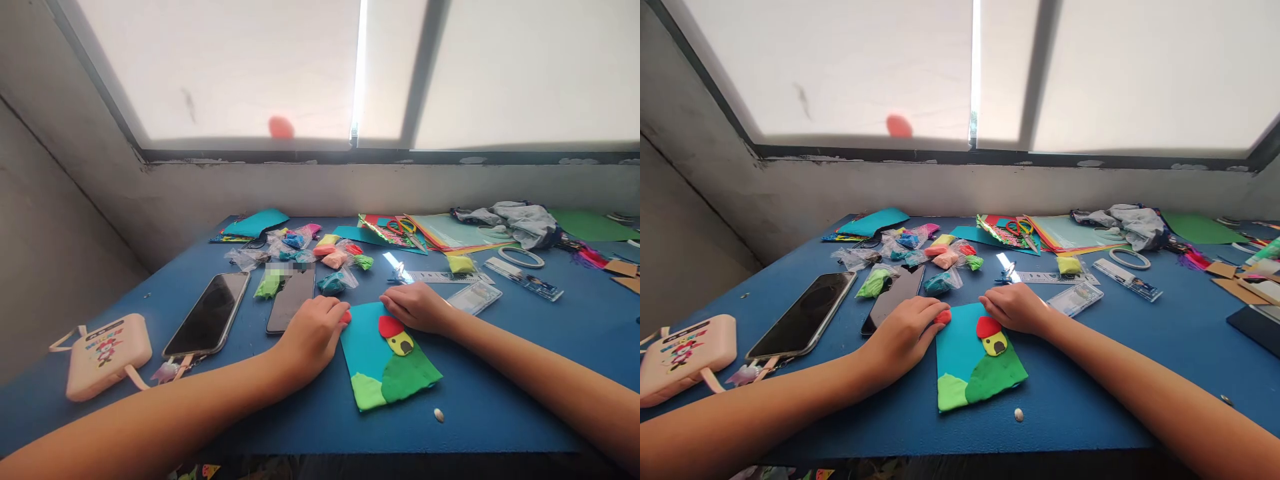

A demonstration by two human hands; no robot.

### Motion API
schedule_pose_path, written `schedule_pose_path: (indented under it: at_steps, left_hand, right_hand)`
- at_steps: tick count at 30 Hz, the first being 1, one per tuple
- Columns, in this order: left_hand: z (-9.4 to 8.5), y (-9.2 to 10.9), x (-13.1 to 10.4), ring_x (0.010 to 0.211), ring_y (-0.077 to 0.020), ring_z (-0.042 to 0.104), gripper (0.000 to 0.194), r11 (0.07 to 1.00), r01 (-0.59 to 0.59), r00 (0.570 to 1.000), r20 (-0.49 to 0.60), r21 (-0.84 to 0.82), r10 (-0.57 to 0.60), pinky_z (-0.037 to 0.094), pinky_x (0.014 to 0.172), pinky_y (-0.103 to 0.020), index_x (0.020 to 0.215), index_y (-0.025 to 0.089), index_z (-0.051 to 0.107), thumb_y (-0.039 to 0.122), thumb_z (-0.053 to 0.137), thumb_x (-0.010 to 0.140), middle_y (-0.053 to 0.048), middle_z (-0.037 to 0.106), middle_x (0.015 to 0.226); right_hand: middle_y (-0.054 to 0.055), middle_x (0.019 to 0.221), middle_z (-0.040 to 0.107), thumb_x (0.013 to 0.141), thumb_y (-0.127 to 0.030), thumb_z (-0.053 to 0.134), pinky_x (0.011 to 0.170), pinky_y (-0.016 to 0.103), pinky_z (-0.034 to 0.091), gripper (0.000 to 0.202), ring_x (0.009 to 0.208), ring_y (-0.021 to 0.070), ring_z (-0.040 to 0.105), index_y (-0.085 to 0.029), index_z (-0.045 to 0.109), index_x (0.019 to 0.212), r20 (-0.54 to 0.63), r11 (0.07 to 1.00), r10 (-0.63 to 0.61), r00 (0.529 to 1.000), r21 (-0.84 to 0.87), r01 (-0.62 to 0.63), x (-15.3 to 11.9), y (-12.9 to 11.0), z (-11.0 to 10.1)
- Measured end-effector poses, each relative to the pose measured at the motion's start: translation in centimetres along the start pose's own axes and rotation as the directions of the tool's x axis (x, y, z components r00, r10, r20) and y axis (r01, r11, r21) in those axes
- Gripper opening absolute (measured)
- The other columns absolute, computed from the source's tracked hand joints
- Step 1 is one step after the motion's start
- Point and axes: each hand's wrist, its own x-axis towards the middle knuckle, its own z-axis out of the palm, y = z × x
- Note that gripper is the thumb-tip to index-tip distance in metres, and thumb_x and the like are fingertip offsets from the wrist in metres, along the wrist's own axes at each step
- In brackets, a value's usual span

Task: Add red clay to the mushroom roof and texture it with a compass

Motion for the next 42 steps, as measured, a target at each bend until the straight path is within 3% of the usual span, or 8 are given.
schedule_pose_path:
  at_steps: [8, 16, 22, 29, 32, 35, 38, 42]
  left_hand:
    - [-0.8, 0.6, -0.1, 0.1, -0.0295, 0.062, 0.029, 0.988, 0.079, 0.995, 0.051, 0.131, -0.087, 0.042, 0.08, -0.041, 0.118, 0.015, 0.062, 0.029, 0.057, 0.092, -0.01, 0.071, 0.108]
    - [-0.2, -0.3, -0.1, 0.098, -0.0263, 0.063, 0.027, 0.996, 0.004, 0.998, -0.058, 0.092, 0.001, 0.045, 0.08, -0.038, 0.118, 0.017, 0.062, 0.021, 0.053, 0.093, -0.009, 0.07, 0.107]
    - [0.2, -0.7, 0.0, 0.097, -0.0239, 0.064, 0.031, 0.998, -0.022, 0.987, -0.159, -0.061, 0.012, 0.053, 0.081, -0.037, 0.118, 0.016, 0.06, 0.009, 0.05, 0.089, -0.01, 0.064, 0.106]
    - [0.0, 0.0, -0.1, 0.089, -0.0174, 0.063, 0.034, 0.95, -0.096, 0.967, -0.255, -0.296, 0.018, 0.055, 0.085, -0.033, 0.121, 0.016, 0.056, 0.01, 0.048, 0.089, -0.007, 0.06, 0.099]
    - [-0.2, 0.4, 0.0, 0.085, -0.0165, 0.063, 0.025, 0.893, -0.061, 0.973, -0.226, -0.446, -0.047, 0.055, 0.079, -0.029, 0.108, 0.016, 0.063, 0.013, 0.051, 0.086, -0.006, 0.063, 0.094]
    - [-0.6, 0.8, 0.2, 0.086, -0.0181, 0.065, 0.019, 0.777, 0.112, 0.973, -0.091, -0.619, -0.212, 0.055, 0.073, -0.028, 0.098, 0.017, 0.067, 0.022, 0.056, 0.083, -0.006, 0.068, 0.094]
    - [-1.0, 1.0, 0.4, 0.088, -0.0203, 0.066, 0.025, 0.596, 0.246, 0.928, 0.008, -0.764, -0.372, 0.055, 0.076, -0.031, 0.096, 0.016, 0.067, 0.033, 0.062, 0.079, -0.006, 0.071, 0.095]
    - [-1.6, 1.1, 0.5, 0.091, -0.0214, 0.065, 0.031, 0.421, 0.293, 0.874, 0.062, -0.859, -0.482, 0.052, 0.08, -0.031, 0.095, 0.015, 0.063, 0.04, 0.063, 0.075, -0.006, 0.069, 0.094]
  right_hand:
    - [0.002, 0.054, 0.054, 0.103, -0.035, 0.017, 0.053, 0.027, 0.026, 0.055, 0.049, 0.0109, 0.039, -0.018, 0.052, 0.063, 0.037, 0.999, 0.033, 0.999, -0.002, -0.033, -0.1, 0.1, -0.2]
    - [0.003, 0.055, 0.055, 0.102, -0.038, 0.018, 0.053, 0.028, 0.024, 0.056, 0.049, 0.0117, 0.04, -0.019, 0.054, 0.063, 0.062, 0.997, 0.082, 0.995, -0.013, -0.081, -0.2, 0.3, -0.1]
    - [0.005, 0.058, 0.06, 0.102, -0.036, 0.018, 0.054, 0.028, 0.026, 0.056, 0.051, 0.0119, 0.046, -0.018, 0.057, 0.065, 0.032, 0.993, 0.089, 0.995, -0.085, -0.086, -0.4, 0.3, -0.1]
    - [0.005, 0.057, 0.06, 0.101, -0.038, 0.015, 0.054, 0.028, 0.025, 0.059, 0.05, 0.0121, 0.045, -0.018, 0.058, 0.066, 0.061, 0.99, 0.108, 0.992, -0.094, -0.102, -0.4, 0.3, -0.2]
    - [0.005, 0.058, 0.061, 0.101, -0.039, 0.013, 0.054, 0.028, 0.025, 0.06, 0.051, 0.0123, 0.045, -0.018, 0.059, 0.068, 0.08, 0.99, 0.112, 0.99, -0.089, -0.105, -0.3, 0.3, -0.3]
    - [0.007, 0.065, 0.065, 0.101, -0.041, 0.015, 0.055, 0.028, 0.027, 0.057, 0.054, 0.013, 0.049, -0.018, 0.061, 0.076, 0.135, 0.995, 0.094, 0.986, -0.045, -0.089, -0.3, 0.3, -0.4]
    - [0.007, 0.069, 0.065, 0.1, -0.043, 0.021, 0.056, 0.027, 0.027, 0.051, 0.056, 0.0133, 0.049, -0.018, 0.06, 0.08, 0.177, 0.993, 0.117, 0.977, 0.011, -0.12, -0.1, 0.2, -0.6]
    - [0.001, 0.061, 0.052, 0.097, -0.044, 0.026, 0.055, 0.024, 0.031, 0.042, 0.054, 0.0112, 0.044, -0.019, 0.051, 0.074, 0.204, 0.926, 0.234, 0.951, 0.253, -0.282, 0.3, -0.3, -1.0]
